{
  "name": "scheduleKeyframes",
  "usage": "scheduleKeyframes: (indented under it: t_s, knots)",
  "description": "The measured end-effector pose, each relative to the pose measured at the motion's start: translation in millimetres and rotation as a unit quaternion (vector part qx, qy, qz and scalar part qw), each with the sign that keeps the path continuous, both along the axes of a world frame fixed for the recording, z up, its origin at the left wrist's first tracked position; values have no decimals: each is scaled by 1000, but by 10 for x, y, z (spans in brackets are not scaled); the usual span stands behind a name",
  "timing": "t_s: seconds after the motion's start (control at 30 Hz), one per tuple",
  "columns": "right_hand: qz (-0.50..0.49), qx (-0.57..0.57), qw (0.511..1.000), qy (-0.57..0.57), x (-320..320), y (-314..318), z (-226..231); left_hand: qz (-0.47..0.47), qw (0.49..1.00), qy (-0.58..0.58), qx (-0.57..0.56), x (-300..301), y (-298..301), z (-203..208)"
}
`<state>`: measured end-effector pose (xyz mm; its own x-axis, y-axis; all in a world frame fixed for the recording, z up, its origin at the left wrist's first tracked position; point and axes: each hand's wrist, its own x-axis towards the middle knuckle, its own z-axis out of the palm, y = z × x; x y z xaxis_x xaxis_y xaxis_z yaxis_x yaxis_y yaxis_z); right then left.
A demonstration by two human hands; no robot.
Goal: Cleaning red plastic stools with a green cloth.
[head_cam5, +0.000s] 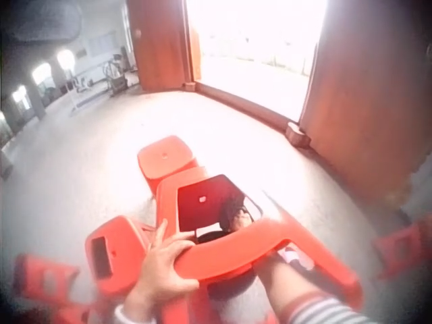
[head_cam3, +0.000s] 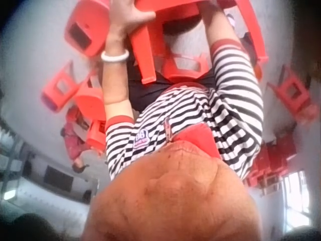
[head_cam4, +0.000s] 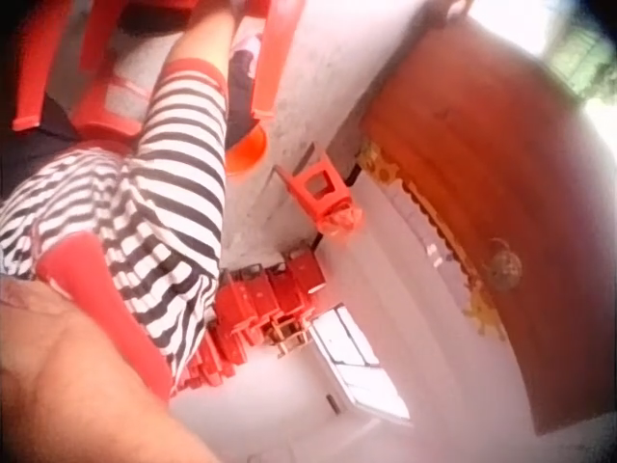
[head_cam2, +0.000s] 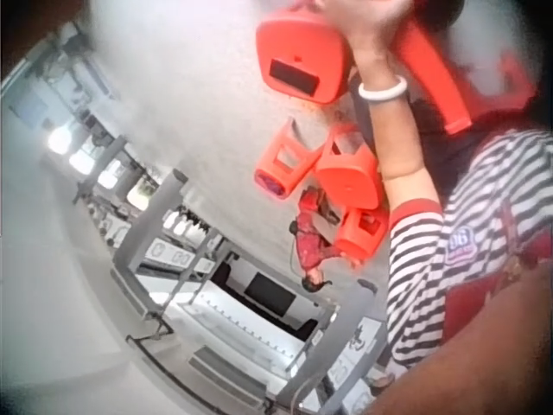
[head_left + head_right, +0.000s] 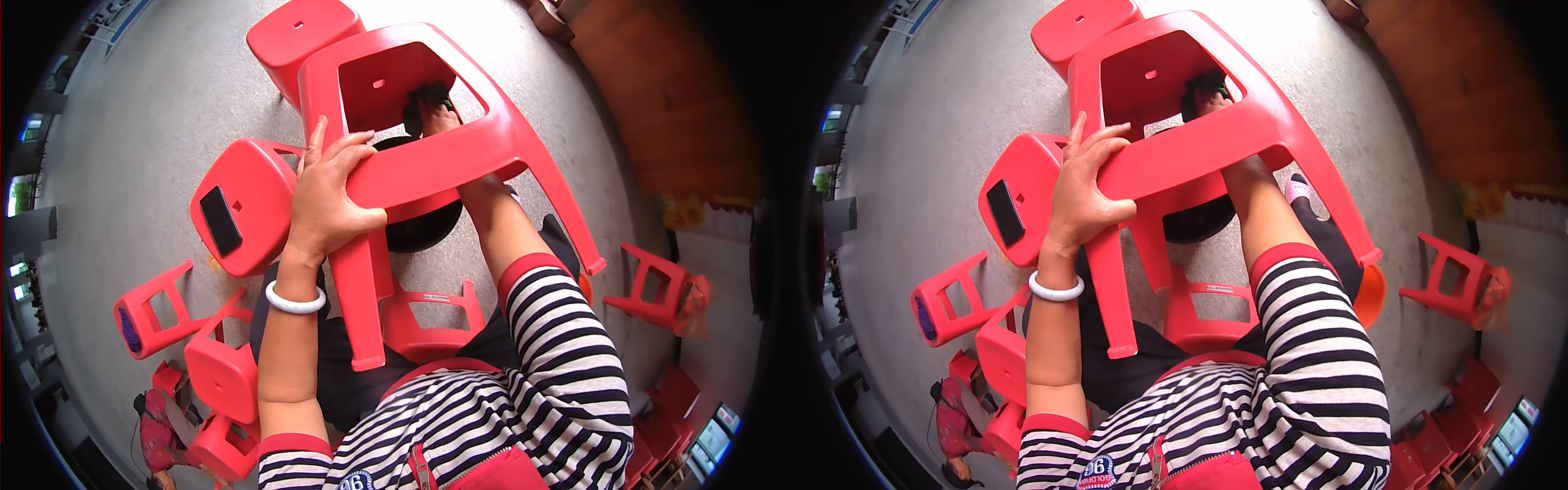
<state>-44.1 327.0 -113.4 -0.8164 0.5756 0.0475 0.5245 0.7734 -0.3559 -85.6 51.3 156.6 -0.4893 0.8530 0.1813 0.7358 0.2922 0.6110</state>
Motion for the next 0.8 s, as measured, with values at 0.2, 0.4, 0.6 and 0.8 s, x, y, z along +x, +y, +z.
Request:
scheduleKeyframes:
  t_s: [0.2, 0.4, 0.6, 0.8]
  knots:
    - [47, 44, 969, 237, 752, -207, -10, -7, 999, 5, 49, 15, 87, -22]
    - [9, 62, 993, -100, 2043, -852, 184, 8, 999, 0, 42, -7, 17, -75]
    - [15, 73, 990, -121, 2798, -925, 340, -1, 999, -2, 42, -1, 122, -89]
    - [150, 364, 919, 5, 2070, -481, 1054, -17, 999, 23, 42, -88, 93, -203]
